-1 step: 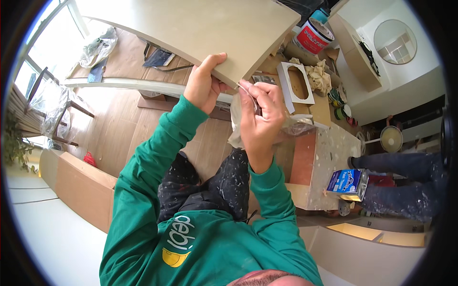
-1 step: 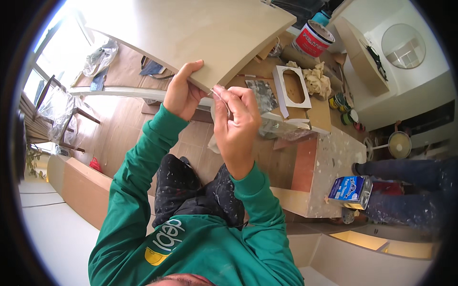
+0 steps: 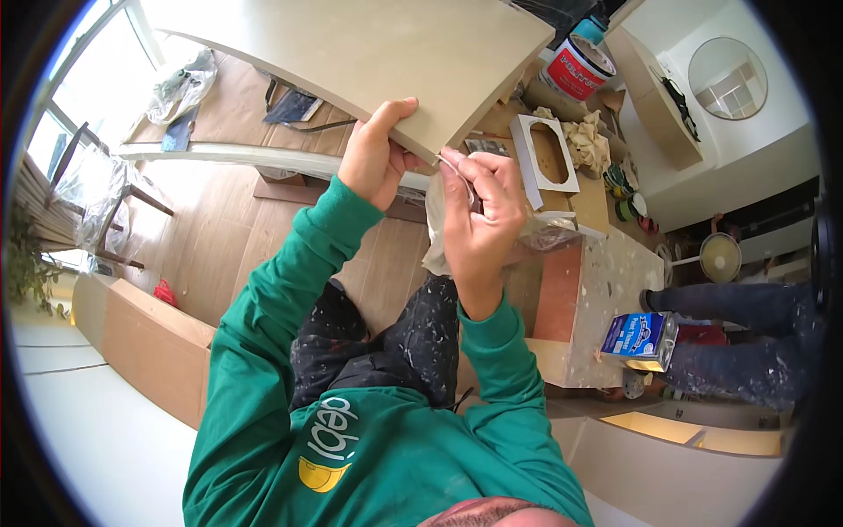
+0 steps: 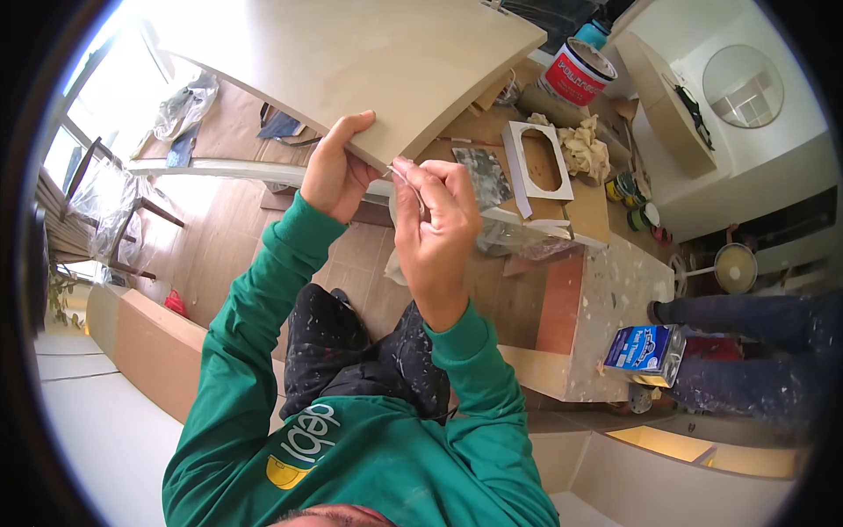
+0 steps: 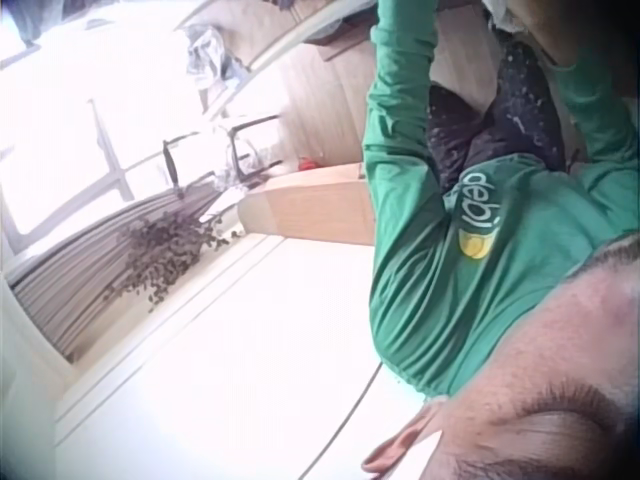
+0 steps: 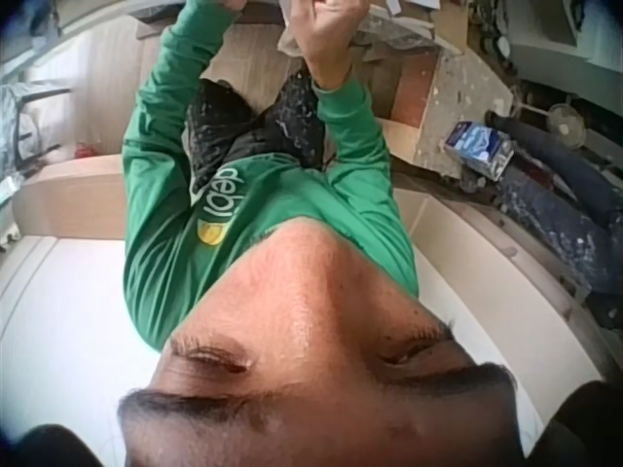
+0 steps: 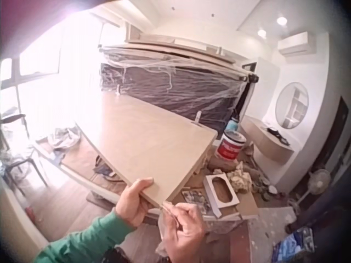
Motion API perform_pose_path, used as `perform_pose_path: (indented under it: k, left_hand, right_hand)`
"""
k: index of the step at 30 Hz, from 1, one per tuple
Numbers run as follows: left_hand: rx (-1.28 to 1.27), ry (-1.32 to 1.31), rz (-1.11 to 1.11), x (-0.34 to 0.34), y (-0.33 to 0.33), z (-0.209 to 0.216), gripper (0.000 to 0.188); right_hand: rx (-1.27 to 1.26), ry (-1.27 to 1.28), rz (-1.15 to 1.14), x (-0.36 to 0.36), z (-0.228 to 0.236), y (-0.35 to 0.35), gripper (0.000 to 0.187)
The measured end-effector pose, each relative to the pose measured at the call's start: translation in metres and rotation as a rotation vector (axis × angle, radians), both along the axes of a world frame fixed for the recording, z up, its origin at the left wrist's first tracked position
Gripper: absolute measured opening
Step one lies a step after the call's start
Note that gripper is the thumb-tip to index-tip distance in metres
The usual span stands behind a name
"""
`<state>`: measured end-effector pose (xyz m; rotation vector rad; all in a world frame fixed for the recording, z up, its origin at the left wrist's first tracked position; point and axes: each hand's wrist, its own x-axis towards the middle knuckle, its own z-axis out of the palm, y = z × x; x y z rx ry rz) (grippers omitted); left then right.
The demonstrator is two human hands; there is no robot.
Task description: The person sands the corner and edges of a wooden panel using a handheld sanding block and then wipes the surface with a white cloth to remove dust.
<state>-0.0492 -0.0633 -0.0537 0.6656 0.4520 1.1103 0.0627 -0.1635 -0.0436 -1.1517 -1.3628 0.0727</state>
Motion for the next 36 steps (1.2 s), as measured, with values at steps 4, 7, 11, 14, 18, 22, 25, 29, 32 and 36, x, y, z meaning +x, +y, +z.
perform_pose_path:
  k: [4,7,11,14,18,22,25,29,32,36]
  left_hand:
    - [0.004,0.001,-0.015,0.001,0.001,0.000,0.024]
    - [-0.010,0.000,0.001,0.002,0.002,0.002,0.024]
    - [0.018,-0.028,-0.037,0.003,0.005,-0.001,0.024]
    - [-0.022,0.003,0.018,0.004,0.005,-0.002,0.026]
    - [-0.001,-0.023,-0.021,0.003,0.004,-0.001,0.026]
    - [-0.024,-0.009,-0.012,0.003,0.004,0.001,0.027]
    - [-0.016,-0.021,-0.016,0.004,0.007,-0.002,0.028]
    - [-0.001,-0.043,-0.015,0.006,0.005,0.000,0.028]
    - [0.017,-0.045,-0.041,0.001,0.008,-0.006,0.028]
    - [0.011,-0.043,-0.037,0.003,0.005,-0.004,0.026]
  right_hand:
    - [-0.002,0.001,-0.008,0.002,0.001,0.003,0.015]
    - [-0.052,-0.018,-0.026,-0.002,0.003,-0.009,0.014]
    - [-0.004,0.035,-0.024,0.005,0.002,0.004,0.013]
    - [0.038,-0.069,-0.034,0.005,-0.002,0.001,0.013]
    - [0.000,0.051,-0.006,0.007,0.002,0.006,0.013]
    - [-0.077,-0.099,0.032,0.003,-0.002,-0.015,0.014]
    - [-0.105,-0.112,0.020,0.002,-0.008,-0.024,0.015]
    - [-0.080,0.323,0.052,0.019,-0.004,-0.016,0.013]
    - [-0.051,0.139,0.079,0.024,-0.001,0.000,0.012]
    - [-0.047,0.122,0.067,0.015,0.002,0.006,0.012]
